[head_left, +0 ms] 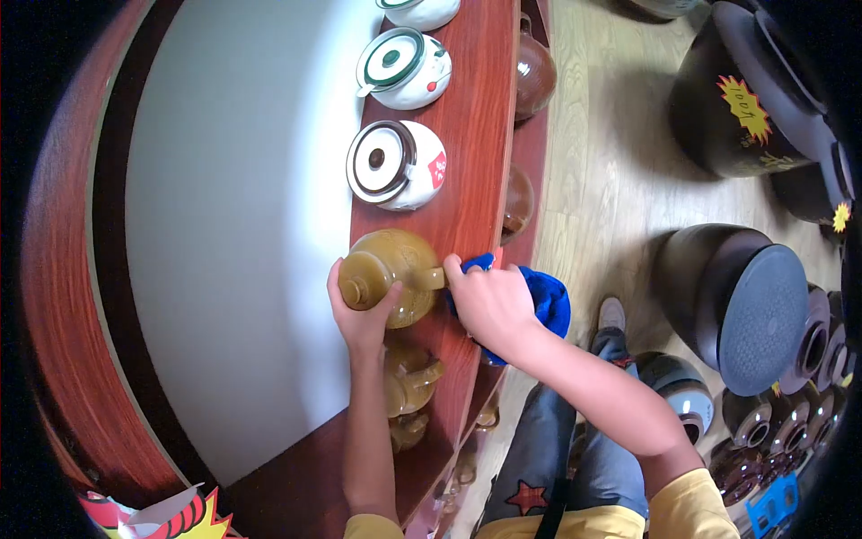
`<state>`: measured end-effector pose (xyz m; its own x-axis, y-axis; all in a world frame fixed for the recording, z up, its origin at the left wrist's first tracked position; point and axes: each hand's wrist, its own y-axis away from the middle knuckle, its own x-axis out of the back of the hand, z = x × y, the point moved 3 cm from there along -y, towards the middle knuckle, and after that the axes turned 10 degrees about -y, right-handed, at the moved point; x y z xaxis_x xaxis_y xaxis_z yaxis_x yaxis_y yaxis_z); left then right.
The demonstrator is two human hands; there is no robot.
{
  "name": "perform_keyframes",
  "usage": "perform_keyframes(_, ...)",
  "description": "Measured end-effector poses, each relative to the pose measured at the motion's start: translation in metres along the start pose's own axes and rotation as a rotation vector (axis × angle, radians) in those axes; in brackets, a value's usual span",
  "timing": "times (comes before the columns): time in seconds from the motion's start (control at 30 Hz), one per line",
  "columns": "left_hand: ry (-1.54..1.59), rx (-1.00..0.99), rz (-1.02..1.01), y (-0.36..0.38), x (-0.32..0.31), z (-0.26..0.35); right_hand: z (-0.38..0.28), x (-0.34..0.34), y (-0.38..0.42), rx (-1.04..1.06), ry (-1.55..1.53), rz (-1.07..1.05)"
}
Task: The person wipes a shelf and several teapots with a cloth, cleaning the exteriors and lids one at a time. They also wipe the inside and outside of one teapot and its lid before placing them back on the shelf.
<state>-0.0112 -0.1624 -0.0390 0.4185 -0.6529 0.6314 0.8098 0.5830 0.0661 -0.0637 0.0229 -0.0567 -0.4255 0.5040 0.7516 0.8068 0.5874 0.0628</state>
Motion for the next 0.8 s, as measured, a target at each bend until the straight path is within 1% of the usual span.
perform_keyframes(0.07,-0.012,0.0,0.031,0.0,-0.001,0.0,0.0,0.0,-0.008,-0.008,-0.017,0.016)
perform_keyframes(0.13,0.05,0.105,0.087,0.001,-0.001,0.002,0.001,-0.001,-0.014,-0.019,-0.038,0.033)
perform_keyframes(0.23,0.077,0.133,0.132,-0.001,-0.003,-0.007,0.003,-0.001,-0.022,-0.008,-0.043,0.053)
perform_keyframes(0.33,0.113,0.182,0.17,0.001,-0.008,0.004,0.006,0.0,-0.029,-0.02,-0.065,0.036)
perform_keyframes(0.43,0.123,0.189,0.226,0.002,-0.011,-0.002,0.008,0.002,-0.034,-0.042,-0.082,0.017)
perform_keyframes(0.57,0.058,0.18,0.23,0.003,-0.01,0.003,0.009,0.0,-0.032,-0.046,-0.129,-0.013)
perform_keyframes(0.63,0.034,0.148,0.201,0.001,-0.009,0.004,0.01,-0.006,-0.029,-0.052,-0.139,-0.006)
perform_keyframes(0.73,0.085,0.15,0.172,0.0,-0.009,0.005,0.012,-0.006,-0.028,-0.043,-0.159,0.036)
perform_keyframes(0.8,0.08,0.139,0.166,-0.003,-0.006,-0.001,0.012,-0.007,-0.029,-0.035,-0.157,0.027)
